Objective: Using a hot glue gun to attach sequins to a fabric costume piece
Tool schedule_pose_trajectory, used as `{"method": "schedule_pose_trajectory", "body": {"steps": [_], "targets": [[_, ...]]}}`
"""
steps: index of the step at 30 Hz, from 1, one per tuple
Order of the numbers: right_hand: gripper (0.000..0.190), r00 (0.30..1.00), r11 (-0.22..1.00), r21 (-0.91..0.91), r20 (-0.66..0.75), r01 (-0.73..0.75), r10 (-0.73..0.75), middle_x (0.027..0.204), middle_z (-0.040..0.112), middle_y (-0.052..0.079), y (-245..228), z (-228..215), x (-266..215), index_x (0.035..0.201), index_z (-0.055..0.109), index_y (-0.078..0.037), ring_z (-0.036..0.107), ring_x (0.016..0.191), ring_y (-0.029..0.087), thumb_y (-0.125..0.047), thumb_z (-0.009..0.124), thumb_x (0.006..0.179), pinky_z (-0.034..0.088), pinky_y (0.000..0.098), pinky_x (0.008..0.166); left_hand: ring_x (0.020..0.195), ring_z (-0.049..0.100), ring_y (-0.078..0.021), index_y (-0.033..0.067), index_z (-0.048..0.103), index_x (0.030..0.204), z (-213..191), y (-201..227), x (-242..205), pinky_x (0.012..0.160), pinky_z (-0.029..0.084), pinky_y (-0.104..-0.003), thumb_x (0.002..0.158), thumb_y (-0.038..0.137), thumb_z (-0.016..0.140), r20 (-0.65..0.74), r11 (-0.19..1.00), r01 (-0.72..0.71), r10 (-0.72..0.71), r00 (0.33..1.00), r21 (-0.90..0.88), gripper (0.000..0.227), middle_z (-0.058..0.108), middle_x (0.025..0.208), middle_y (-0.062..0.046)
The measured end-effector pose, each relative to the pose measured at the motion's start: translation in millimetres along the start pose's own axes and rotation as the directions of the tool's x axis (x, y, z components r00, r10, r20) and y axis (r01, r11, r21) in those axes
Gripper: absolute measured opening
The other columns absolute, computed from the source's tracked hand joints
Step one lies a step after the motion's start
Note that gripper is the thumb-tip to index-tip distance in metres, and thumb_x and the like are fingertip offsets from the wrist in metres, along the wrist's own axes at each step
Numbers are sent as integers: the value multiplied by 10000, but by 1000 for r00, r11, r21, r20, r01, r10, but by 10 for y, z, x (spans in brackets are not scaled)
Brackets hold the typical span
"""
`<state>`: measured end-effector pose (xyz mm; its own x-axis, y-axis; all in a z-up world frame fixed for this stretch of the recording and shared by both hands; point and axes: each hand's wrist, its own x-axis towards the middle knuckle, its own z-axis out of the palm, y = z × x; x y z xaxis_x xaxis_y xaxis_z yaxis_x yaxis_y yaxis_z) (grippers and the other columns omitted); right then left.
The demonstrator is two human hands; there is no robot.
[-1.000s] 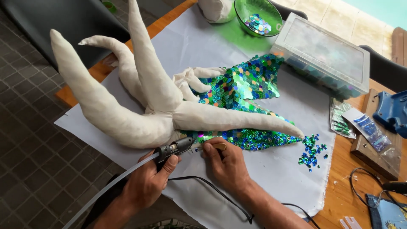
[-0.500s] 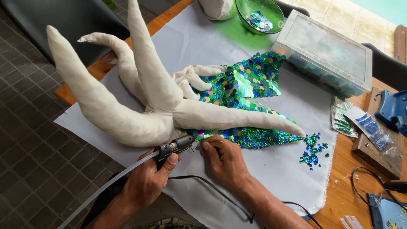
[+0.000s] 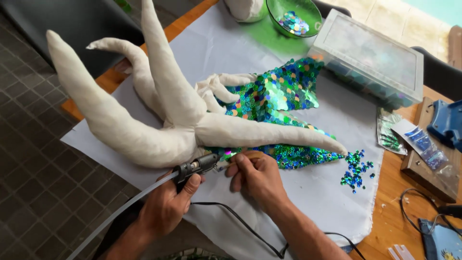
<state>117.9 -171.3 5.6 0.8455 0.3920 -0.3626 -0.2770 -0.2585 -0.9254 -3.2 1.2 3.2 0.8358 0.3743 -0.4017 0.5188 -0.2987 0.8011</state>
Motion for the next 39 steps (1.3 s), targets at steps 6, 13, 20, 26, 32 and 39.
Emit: {"method": "schedule_pose_trajectory", "body": {"steps": [6, 13, 20, 26, 32, 39], "targets": [[227, 950, 966, 45, -200, 255, -242, 699, 711, 99, 112, 133, -45, 857, 664, -14, 568, 434, 134, -127, 572, 1031, 474, 272, 482, 519, 620, -185, 169, 819, 1033, 12, -27, 16, 622, 507, -339, 900, 555, 469, 6, 999, -38, 39, 999, -29, 538, 603, 505, -39], [214, 960, 970, 44, -156, 241, -231, 722, 684, 88, 83, 163, -83, 884, 647, -20, 553, 474, 147, -134, 566, 1046, 438, 282, 456, 545, 610, -171, 162, 834, 1041, -13, 12, -7, 625, 493, -322, 917, 556, 440, 52, 1000, 5, -4, 999, -30, 571, 593, 526, -34], [213, 930, 941, -127, -157, 315, -333, 701, 698, 46, 168, 147, -30, 867, 665, -41, 544, 462, 121, -140, 570, 1030, 460, 267, 462, 514, 609, -178, 147, 831, 1020, 2, -20, 21, 599, 501, -335, 903, 546, 476, 34, 998, -31, 33, 999, -57, 546, 585, 506, -38], [163, 923, 931, 119, -222, 345, -313, 683, 677, 116, 177, 110, -71, 902, 658, 5, 529, 407, 148, -89, 587, 1014, 455, 308, 391, 496, 593, -177, 136, 811, 1020, 25, -77, 33, 579, 492, -338, 906, 534, 489, 20, 995, -54, 56, 998, -84, 524, 575, 505, -41], [150, 853, 880, -185, -223, 439, -472, 792, 729, 93, 285, -468, -459, 986, 671, -42, 636, 466, 158, -160, 584, 1012, 514, 264, 488, 561, 635, -172, 85, 836, 1025, 70, -249, 78, 606, 476, -327, 924, 519, 484, 34, 984, -14, 20, 999, -178, 568, 547, 496, -40], [327, 662, 176, -846, 245, 502, -709, 1127, 704, 92, 923, -1358, -1020, 1289, 611, -107, 673, 975, 283, -128, 489, 987, 510, 388, 839, 494, 464, -170, -19, 745, 1166, 190, -570, 119, 661, 499, -318, 970, 480, 489, 86, 778, -261, 373, 924, -572, 593, 497, 517, -68]]}}
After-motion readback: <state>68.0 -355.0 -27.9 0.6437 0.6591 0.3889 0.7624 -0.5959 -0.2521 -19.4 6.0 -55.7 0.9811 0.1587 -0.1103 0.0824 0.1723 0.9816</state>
